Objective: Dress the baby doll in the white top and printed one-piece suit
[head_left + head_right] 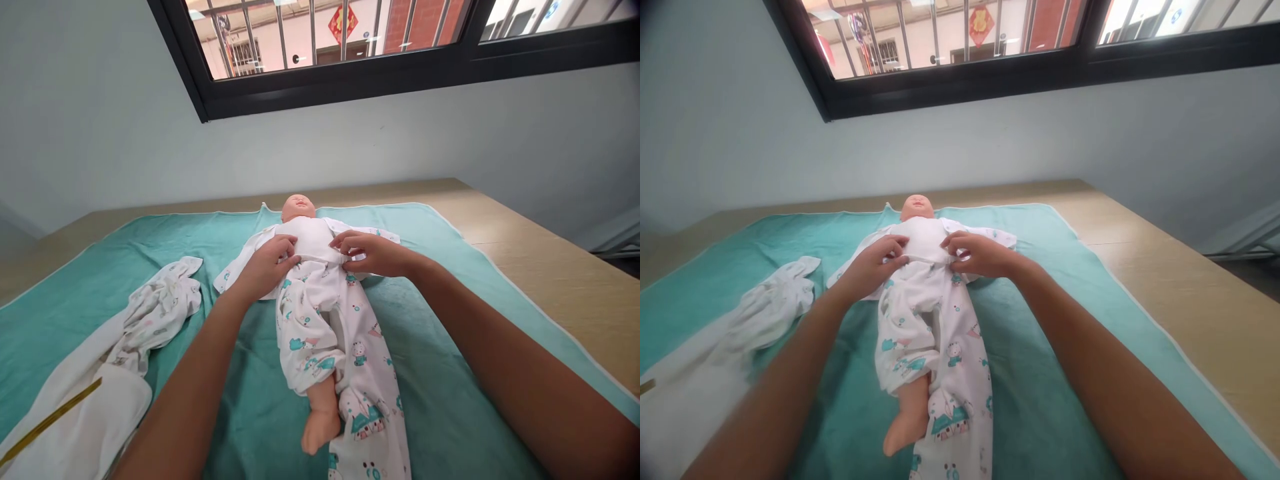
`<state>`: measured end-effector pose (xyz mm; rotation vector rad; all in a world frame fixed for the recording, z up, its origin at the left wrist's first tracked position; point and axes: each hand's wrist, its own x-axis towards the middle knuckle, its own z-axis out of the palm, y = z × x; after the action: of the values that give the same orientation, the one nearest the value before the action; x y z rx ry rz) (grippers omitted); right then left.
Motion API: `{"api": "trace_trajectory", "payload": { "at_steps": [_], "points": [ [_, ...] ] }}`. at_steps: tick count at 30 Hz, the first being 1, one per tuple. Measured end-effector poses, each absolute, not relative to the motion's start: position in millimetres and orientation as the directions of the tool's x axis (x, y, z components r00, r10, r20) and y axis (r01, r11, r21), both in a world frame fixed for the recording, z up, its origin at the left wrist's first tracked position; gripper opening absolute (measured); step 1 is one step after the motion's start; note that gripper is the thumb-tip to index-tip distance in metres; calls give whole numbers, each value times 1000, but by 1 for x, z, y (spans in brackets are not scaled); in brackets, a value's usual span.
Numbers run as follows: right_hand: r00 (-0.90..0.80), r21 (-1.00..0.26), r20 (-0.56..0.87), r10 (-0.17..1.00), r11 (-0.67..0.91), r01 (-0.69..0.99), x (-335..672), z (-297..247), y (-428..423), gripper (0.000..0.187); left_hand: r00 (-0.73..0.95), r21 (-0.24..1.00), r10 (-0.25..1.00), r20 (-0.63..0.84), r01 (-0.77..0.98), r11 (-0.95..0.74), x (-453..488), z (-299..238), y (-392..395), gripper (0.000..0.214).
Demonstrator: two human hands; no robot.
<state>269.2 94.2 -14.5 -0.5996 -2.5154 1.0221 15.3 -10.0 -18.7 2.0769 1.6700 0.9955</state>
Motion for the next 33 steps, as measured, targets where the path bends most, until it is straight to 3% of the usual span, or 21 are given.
{"api": "trace_trajectory", "payload": {
  "at_steps": [7, 10, 13, 17, 23, 25, 28, 30, 33],
  "points": [
    [-599, -690, 358, 716, 635, 347, 253, -46, 98, 9, -192, 652, 882, 430, 742, -156, 19, -38, 5, 17],
    [-451, -779, 374, 810, 539, 321, 245, -63, 101, 9, -298, 654, 837, 459, 751, -91, 22, -45, 9, 16],
    [-382, -867, 343, 858, 445, 222, 238, -78, 105, 10, -327, 695, 832, 448, 713, -94, 23, -47, 11, 18],
    [-366, -896, 327, 872, 409, 175, 235, -90, 106, 10, -260, 699, 888, 381, 709, -92, 25, -39, 4, 17],
    [-325, -881, 359, 875, 433, 194, 235, -90, 101, 7, -58, 413, 781, 621, 872, -264, 64, -12, -77, 10],
    [-325, -868, 371, 870, 450, 212, 235, -89, 100, 6, 115, 378, 822, 557, 846, -375, 86, -9, -116, 10],
    [-334, -863, 374, 865, 457, 216, 235, -88, 100, 6, 266, 173, 865, 426, 914, -367, 111, -18, -158, 7],
    [-328, -859, 382, 864, 463, 219, 235, -87, 99, 6, 261, 40, 883, 389, 953, -299, 119, -30, -169, 3],
    [-316, -856, 393, 864, 469, 218, 235, -87, 97, 5, 203, -37, 877, 436, 978, -207, 123, -45, -169, 8]
  ]
}}
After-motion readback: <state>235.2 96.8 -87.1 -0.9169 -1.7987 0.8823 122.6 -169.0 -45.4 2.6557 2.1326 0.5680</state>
